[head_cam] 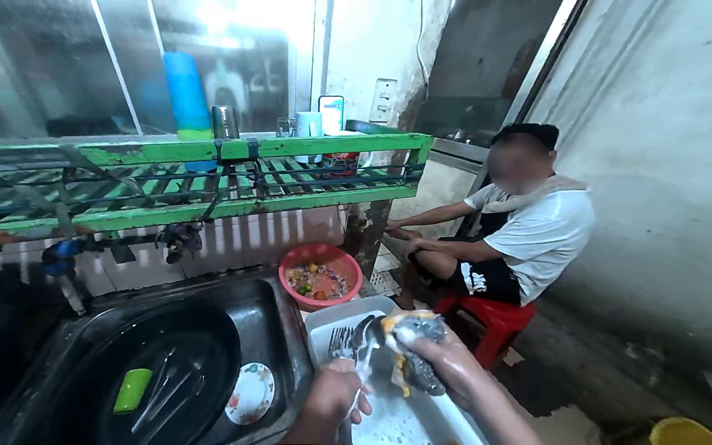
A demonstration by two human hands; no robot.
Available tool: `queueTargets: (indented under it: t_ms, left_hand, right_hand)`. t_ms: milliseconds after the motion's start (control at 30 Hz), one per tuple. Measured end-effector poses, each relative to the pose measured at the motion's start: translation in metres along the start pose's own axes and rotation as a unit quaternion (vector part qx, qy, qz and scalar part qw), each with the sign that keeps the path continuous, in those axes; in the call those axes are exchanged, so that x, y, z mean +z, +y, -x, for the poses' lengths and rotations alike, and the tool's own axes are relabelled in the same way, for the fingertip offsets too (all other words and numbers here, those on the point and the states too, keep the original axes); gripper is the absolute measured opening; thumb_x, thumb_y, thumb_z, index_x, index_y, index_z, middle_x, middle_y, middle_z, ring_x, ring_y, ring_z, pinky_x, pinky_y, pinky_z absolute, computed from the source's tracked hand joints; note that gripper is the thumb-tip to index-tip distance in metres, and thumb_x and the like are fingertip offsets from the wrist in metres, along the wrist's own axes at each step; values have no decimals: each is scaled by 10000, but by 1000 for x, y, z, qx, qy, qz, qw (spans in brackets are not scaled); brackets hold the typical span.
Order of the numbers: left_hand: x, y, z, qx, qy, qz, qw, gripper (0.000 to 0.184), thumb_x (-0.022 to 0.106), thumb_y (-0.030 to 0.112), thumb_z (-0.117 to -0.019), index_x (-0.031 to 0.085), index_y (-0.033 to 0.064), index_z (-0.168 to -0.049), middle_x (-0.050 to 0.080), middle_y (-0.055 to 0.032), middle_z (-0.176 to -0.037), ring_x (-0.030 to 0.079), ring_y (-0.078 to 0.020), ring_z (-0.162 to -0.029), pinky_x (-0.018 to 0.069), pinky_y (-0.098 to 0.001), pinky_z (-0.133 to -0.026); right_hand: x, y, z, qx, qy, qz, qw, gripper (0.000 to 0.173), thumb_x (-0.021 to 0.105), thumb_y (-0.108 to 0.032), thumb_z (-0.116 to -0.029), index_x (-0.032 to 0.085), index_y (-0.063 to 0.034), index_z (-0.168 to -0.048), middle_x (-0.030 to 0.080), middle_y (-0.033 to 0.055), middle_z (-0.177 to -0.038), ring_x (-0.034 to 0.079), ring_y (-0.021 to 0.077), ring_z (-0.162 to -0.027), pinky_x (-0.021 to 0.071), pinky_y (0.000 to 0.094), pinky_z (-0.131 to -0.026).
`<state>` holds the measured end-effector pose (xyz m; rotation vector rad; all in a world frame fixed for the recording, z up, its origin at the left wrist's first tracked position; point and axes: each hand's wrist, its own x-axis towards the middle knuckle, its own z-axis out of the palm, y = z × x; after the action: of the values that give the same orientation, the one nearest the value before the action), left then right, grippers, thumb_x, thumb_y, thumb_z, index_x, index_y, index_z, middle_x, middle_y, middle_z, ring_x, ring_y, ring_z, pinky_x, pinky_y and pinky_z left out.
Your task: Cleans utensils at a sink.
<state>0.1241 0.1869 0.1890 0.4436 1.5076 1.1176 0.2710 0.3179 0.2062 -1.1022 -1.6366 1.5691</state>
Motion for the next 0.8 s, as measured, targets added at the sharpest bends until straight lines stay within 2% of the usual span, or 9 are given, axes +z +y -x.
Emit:
queueTargets:
  t_ms: [67,167,300,400,467,567,633,700,800]
  left_hand:
    - [4,-1,2,5,-6,13,1000,330,476,53,-1064,501,-3,-1388,665,-61,-876,585,-94,-561,490,-230,-510]
    - [7,0,2,33,-6,24,999,276,483,104,-1081,532,-1,-1331,656,-57,-868,589,-95,-551,512,-233,-510]
    - [11,2,4,64,48,-79,994,281,508,77,-1042,571,-4,-1304,582,-68,-814,516,-119,-579,462,-282,-558]
    - [11,-4,4,69,51,-133,987,337,484,80,-1052,549,-14,-1369,612,-146,-949,539,-190,-694,480,-362,-670]
    - [12,-2,3,74,60,-142,985,331,487,79,-1047,553,-12,-1358,612,-152,-965,549,-201,-703,485,-371,-672]
    - [12,1,2,73,74,-144,984,311,513,78,-1035,587,-10,-1324,633,-183,-1018,588,-238,-746,512,-412,-710]
    - [10,-1,2,55,69,-134,987,330,511,76,-1038,566,-1,-1355,616,-155,-975,553,-204,-700,492,-377,-669]
    - [8,-2,2,21,58,-103,993,369,495,76,-1052,513,15,-1415,599,-118,-937,500,-152,-633,453,-322,-603]
    - [5,-6,1,-7,49,-37,998,374,500,60,-1049,487,20,-1420,578,-73,-852,457,-90,-523,405,-243,-487]
  right_hand:
    - [6,1,3,-4,-19,49,999,576,792,-79,-807,566,-9,-1332,696,128,-1141,700,189,-990,591,377,-878]
    - [18,12,10,-9,4,59,998,556,756,-15,-819,571,-4,-1343,691,149,-1171,692,198,-1028,580,393,-903]
    - [30,26,24,-41,-28,145,988,590,736,-126,-858,538,-4,-1400,690,184,-1188,689,239,-1065,552,453,-955]
    - [24,24,7,-64,14,241,968,592,743,-112,-905,519,44,-1431,672,267,-1247,661,363,-1175,491,538,-1048]
    - [28,21,6,-80,23,257,963,583,735,-107,-910,515,52,-1426,668,269,-1253,651,375,-1192,483,541,-1058]
    - [39,24,16,-102,-33,278,955,559,731,-93,-888,543,34,-1398,692,255,-1211,677,381,-1143,511,559,-1021]
    - [39,26,10,-86,-45,304,948,556,736,-119,-895,549,1,-1405,696,233,-1221,675,366,-1158,504,555,-1031]
    - [32,27,-5,-60,-2,300,952,550,719,-115,-923,530,6,-1425,667,241,-1279,643,366,-1219,475,545,-1075]
    - [17,33,-24,-41,95,120,987,613,699,-214,-966,441,17,-1472,648,234,-1276,662,312,-1142,532,504,-987]
